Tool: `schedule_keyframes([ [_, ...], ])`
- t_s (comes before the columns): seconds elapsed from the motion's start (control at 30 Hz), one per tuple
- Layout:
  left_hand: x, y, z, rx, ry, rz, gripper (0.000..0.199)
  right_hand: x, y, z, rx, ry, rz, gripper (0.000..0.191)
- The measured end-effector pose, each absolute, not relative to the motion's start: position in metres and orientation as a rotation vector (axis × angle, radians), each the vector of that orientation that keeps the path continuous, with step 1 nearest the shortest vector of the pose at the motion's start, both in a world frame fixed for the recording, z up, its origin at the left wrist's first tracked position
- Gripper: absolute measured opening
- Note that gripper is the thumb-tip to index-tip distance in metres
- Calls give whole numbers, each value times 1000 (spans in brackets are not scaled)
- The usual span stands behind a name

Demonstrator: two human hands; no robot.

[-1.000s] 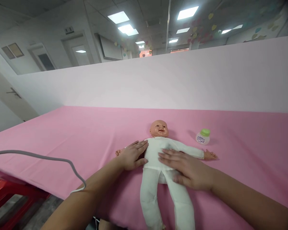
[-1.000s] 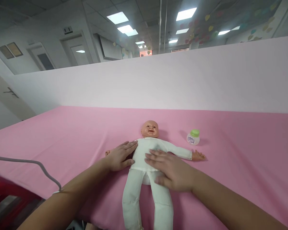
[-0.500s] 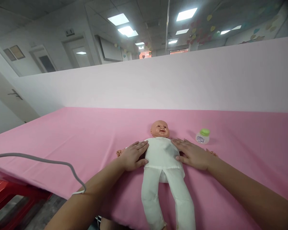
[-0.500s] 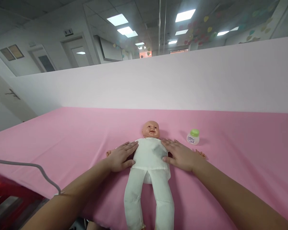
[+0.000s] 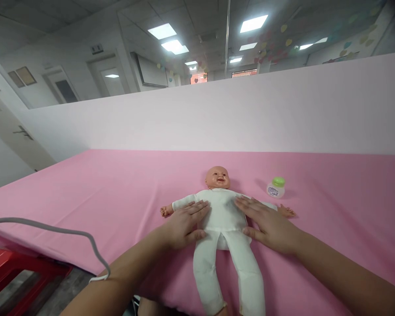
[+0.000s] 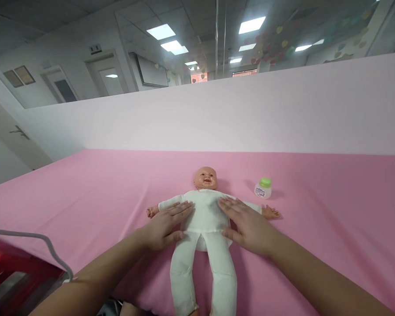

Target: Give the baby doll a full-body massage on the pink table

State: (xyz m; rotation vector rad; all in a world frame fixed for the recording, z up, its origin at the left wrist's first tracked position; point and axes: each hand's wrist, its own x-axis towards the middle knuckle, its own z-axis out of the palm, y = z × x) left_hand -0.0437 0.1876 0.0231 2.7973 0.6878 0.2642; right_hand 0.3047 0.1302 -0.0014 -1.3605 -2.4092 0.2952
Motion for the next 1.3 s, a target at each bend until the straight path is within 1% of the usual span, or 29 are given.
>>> schedule_keyframes([
  [0.2, -33, 157, 27, 2748, 494, 297, 84, 284, 94, 2, -1168, -2498, 422, 80],
  [0.4, -21, 150, 27, 2723, 399, 231, 86, 277, 91, -10, -1092, -2503, 478, 81],
  [0.47, -16, 158, 28, 2722, 382, 219, 83, 278, 93, -13, -1106, -2492, 487, 82],
  [0.57, -11, 180, 28, 2726, 400, 224, 73, 279, 95, -14, -1149, -2455, 505, 83],
  [0.6, -9, 189, 27, 2724, 425, 241, 71, 280, 95, -13, -1151, -2447, 515, 84],
  [0.73, -5, 226, 22, 2715, 603, 332, 76, 280, 94, -10, -1122, -2455, 549, 84],
  [0.83, -2, 244, 17, 2724, 758, 322, 75, 280, 95, -8, -1124, -2465, 545, 85],
  [1.0, -6, 253, 10, 2745, 929, 240, 81, 278, 95, -7, -1150, -2475, 545, 86],
  [1.1, -12, 251, 7, 2743, 1010, 227, 81, 277, 94, -6, -1146, -2457, 554, 87],
  [1.2, -23, 246, 8, 2720, 1114, 235, 79, 279, 94, -3, -1116, -2434, 508, 83],
  [1.3, -41, 237, 10, 2647, 1259, 232, 79, 288, 96, 1, -1156, -2346, 378, 72],
])
